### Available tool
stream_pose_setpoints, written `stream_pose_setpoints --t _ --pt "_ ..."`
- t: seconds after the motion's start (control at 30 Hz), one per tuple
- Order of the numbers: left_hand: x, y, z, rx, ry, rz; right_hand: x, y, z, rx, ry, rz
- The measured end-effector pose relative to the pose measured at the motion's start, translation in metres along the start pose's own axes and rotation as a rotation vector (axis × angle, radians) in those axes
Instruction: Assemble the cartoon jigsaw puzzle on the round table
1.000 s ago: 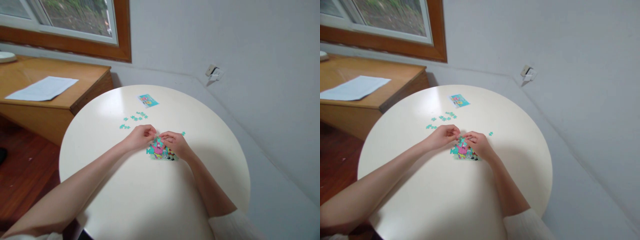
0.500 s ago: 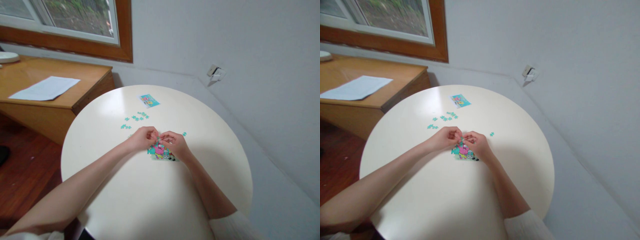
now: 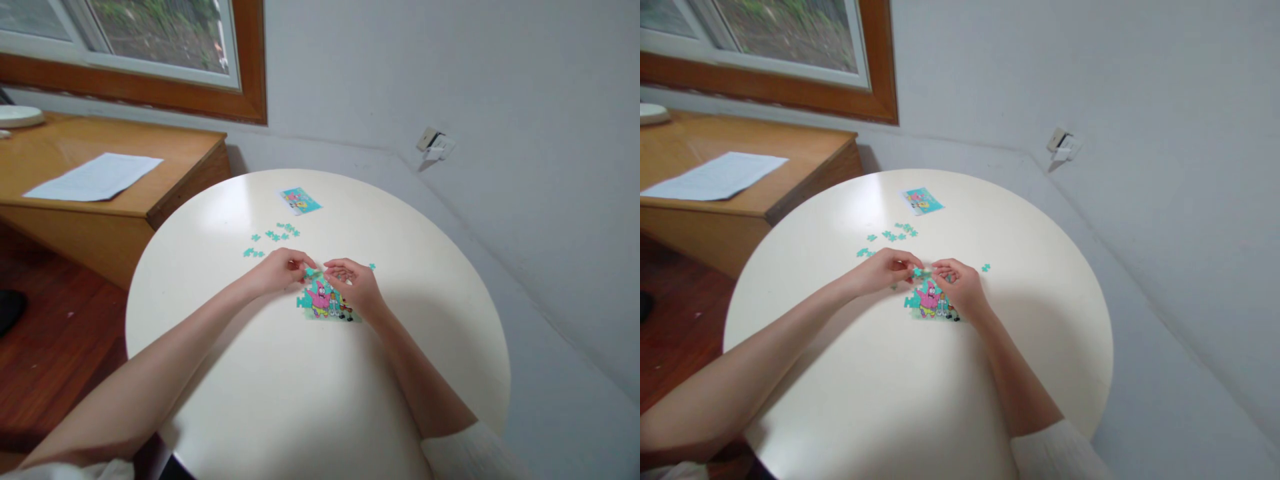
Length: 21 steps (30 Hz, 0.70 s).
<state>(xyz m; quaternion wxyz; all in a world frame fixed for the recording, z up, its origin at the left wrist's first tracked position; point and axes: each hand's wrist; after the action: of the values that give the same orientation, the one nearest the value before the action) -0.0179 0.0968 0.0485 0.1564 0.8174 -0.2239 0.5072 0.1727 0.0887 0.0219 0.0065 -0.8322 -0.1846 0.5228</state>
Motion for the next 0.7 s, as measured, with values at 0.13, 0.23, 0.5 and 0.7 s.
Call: stream_pose_setpoints --t 0.13,0.23,0.5,0.7 --pt "-0.0061 -0.0013 -0.0052 0.016 -0.034 -0.028 0.0037 -0.0001 0.0006 -0.014 0.063 -0.013" --pt "-0.0092 -0.0017 -0.0054 -0.002 -0.029 -0.064 0.0051 0.0006 0.0026 -0.037 0.1 -0.03" --pt "-0.0045 0.0011 -0.004 -0.044 -0.097 -0.156 0.0068 0.0011 0.0034 -0.091 0.159 -0.074" --pt "-0.0042 0.0014 -0.0044 -0.043 -0.145 -0.184 0.007 0.0019 0.0034 -0.112 0.193 -0.091"
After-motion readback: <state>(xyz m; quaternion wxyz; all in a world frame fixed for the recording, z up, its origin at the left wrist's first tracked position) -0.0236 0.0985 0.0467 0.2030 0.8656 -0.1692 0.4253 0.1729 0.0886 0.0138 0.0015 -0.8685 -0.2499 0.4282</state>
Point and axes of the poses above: each hand's wrist, its own y-axis away from the middle knuckle, its own z-axis out of the palm, x = y × z, and after that the axes turned 6 degrees about -x, right-handed
